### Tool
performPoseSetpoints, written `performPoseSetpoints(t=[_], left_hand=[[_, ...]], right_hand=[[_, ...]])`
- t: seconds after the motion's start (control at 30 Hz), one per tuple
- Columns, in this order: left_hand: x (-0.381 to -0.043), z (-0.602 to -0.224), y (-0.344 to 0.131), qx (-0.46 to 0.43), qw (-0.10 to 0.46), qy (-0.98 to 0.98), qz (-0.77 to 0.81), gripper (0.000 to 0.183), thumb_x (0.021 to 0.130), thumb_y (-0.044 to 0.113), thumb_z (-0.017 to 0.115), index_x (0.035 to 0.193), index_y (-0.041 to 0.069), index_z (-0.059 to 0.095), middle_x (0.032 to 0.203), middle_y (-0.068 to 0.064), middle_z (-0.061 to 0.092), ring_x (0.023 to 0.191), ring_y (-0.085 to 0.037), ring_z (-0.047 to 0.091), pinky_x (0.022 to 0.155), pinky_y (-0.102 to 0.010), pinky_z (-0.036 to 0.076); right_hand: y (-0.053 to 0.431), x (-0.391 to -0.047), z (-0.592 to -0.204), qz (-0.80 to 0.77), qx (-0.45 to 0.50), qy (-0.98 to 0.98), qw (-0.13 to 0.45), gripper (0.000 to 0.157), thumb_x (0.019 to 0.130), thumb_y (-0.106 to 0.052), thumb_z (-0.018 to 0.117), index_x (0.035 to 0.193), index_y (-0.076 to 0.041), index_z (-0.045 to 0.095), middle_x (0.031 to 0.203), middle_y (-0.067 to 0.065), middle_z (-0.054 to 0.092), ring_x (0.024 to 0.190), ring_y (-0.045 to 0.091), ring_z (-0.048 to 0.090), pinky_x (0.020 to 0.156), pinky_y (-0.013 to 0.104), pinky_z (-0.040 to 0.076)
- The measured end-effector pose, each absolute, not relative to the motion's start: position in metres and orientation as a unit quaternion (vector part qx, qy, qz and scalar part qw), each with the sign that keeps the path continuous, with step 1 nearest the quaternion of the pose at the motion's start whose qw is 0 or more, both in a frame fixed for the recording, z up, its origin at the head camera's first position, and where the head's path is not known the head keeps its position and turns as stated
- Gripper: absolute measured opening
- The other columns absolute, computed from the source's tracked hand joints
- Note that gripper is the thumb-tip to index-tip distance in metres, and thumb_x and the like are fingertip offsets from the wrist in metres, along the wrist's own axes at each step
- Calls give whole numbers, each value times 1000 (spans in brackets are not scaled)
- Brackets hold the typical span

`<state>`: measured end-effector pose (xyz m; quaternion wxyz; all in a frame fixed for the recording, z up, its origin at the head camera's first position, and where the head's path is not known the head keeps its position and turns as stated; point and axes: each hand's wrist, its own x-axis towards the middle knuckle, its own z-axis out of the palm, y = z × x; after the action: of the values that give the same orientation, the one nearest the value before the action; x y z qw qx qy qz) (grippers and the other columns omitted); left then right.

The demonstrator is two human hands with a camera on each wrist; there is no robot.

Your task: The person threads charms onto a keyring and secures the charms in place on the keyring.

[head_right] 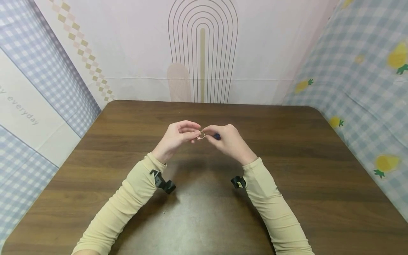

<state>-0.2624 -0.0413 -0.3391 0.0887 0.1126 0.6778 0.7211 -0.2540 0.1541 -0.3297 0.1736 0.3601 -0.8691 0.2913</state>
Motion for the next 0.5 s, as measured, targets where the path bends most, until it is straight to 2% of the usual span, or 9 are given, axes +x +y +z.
performPoseSetpoints(t=[0.07,0.17,0.37,0.5], left_hand=[[-263,-340,-41,117,89,679,719,26,88,-3,65,112,-13,61,81,-3,71,64,-6,63,63,-22,53],[-263,-341,-40,123,91,683,714,23,88,-3,65,109,-11,63,78,1,70,64,-5,64,62,-21,51],[-264,-342,-40,129,100,701,694,21,92,5,64,110,-6,64,77,5,67,67,-7,61,63,-20,50],[-263,-341,-40,133,118,708,684,24,93,11,64,113,-2,61,83,2,65,73,-8,61,69,-22,51]], right_hand=[[155,-253,-329,294,361,-868,171,16,87,-2,68,101,-9,74,84,4,75,73,10,68,65,27,54],[155,-254,-329,298,364,-866,169,15,87,-2,67,98,-9,74,84,4,76,74,11,69,66,27,54],[156,-254,-329,314,351,-867,164,12,87,-2,68,94,-9,74,83,5,76,74,13,70,66,32,56],[156,-253,-327,321,330,-872,168,10,86,-4,69,94,-7,74,81,6,75,72,14,71,65,33,56]])
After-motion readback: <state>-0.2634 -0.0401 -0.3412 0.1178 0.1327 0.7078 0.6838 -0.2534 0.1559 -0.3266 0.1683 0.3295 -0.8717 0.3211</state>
